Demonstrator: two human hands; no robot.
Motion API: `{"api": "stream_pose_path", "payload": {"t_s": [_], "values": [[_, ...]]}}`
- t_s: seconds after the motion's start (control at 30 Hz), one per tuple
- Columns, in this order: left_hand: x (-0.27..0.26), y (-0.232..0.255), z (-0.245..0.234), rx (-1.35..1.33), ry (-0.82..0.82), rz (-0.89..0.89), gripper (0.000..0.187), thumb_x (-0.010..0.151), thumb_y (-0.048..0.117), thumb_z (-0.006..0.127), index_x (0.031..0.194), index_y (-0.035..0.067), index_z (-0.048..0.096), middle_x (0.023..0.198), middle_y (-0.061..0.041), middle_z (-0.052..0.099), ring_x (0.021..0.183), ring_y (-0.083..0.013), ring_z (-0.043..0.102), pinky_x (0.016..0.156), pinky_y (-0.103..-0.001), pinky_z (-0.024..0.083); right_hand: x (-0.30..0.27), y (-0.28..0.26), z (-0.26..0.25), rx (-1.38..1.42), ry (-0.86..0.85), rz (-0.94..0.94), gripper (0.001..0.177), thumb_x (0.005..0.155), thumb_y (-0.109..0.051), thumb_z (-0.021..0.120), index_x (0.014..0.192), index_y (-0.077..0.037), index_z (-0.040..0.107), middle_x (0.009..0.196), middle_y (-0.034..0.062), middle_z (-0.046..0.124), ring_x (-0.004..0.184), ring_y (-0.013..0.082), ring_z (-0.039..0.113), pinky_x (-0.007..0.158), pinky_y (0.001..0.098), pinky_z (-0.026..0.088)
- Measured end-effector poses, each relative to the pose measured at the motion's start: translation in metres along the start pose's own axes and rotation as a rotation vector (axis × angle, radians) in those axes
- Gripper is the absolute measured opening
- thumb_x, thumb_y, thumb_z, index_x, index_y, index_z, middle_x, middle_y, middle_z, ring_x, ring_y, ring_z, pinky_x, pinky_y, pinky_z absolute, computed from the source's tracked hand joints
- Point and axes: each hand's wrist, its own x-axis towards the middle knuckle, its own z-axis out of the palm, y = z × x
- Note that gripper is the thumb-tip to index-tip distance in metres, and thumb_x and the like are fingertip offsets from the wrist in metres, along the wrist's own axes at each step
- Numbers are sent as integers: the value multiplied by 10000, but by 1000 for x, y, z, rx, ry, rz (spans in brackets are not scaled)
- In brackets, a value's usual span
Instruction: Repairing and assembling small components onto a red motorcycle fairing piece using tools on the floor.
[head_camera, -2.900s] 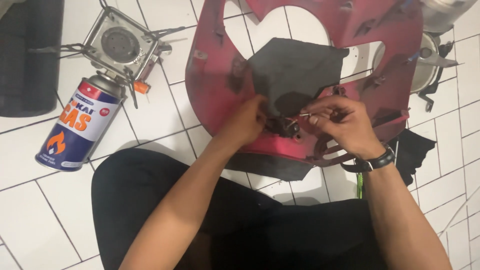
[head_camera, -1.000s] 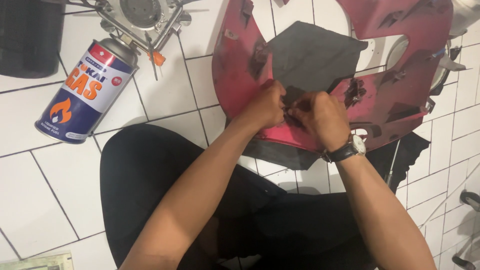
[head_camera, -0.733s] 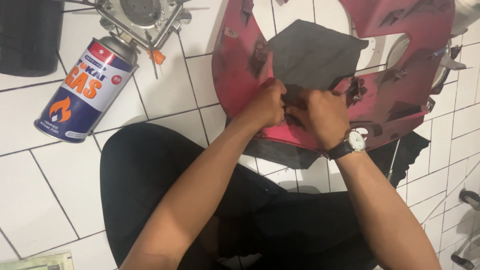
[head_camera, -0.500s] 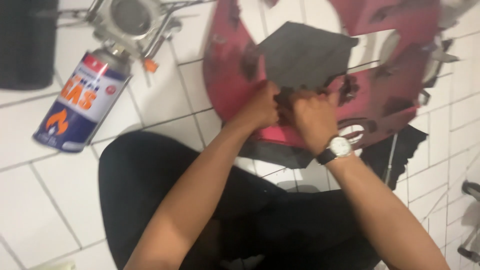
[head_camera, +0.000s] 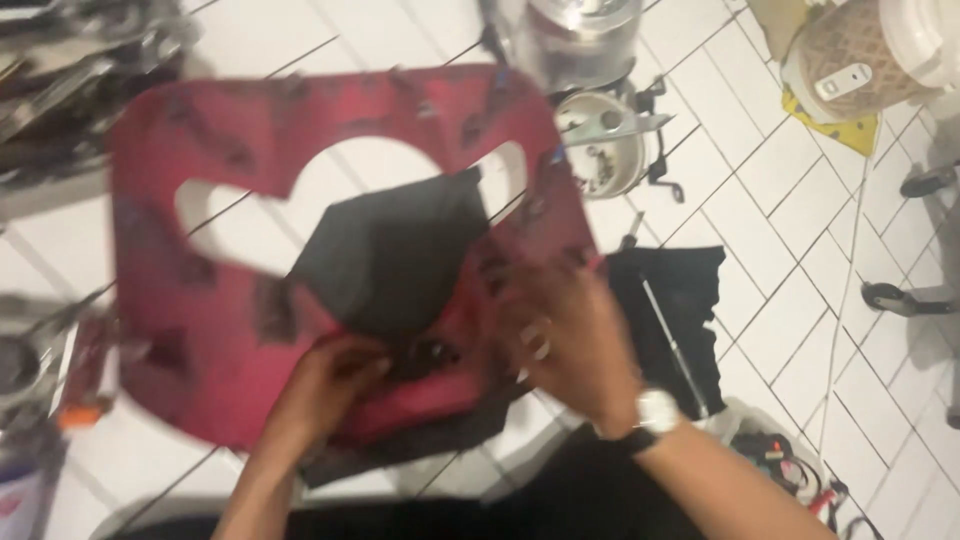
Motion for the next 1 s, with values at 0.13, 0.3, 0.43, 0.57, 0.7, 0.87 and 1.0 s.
{"api": "stream_pose_path", "payload": {"t_s": [0.13,0.3,0.43,0.57,0.7,0.87,1.0], "values": [[1,-6,1,-130,95,-227,294,847,117,749,1127,31,723,1011,-94,781,883,-183,734,768,-315,596,-10,153,-25,77,392,398,182,1015,-116,670,1171,-23,664,1009,137,746,900,267,754,792,360,576],[8,-103,-18,-278,116,-289,317,799,-15,775,1095,11,665,942,-169,774,876,-207,723,765,-359,601,-3,261,4,93,243,385,357,961,-113,682,1307,-26,664,1076,153,730,924,271,726,793,371,561],[8,-125,-31,-135,222,-492,247,799,-92,804,1020,-72,694,962,-238,813,931,-235,745,805,-362,579,-6,273,20,86,124,354,318,937,-108,697,1253,-72,709,1019,132,717,863,277,705,760,374,549],[3,-100,-30,47,180,-484,247,779,-19,857,997,-10,740,992,-139,849,1017,-145,768,897,-292,576,-18,270,25,110,103,352,259,947,-96,701,1204,-80,726,1001,127,715,831,278,696,740,371,547],[-3,-103,-30,-16,225,-481,223,796,11,845,996,-43,760,906,-186,854,929,-221,786,867,-369,590,-26,254,13,122,78,432,328,916,-18,669,1223,-108,743,981,107,729,783,248,695,704,344,556],[-1,-45,-15,130,259,-620,233,796,15,879,1028,13,852,927,-187,849,930,-268,776,893,-382,553,-10,262,-12,72,190,524,312,943,8,673,1218,-118,745,980,92,735,788,210,691,672,312,558],[1,-41,-15,375,163,24,168,734,93,854,899,65,866,1022,-117,800,1055,-232,775,978,-349,559,26,267,-27,-42,8,278,194,944,-73,713,1132,-94,757,1004,105,745,796,237,697,685,337,555]]}}
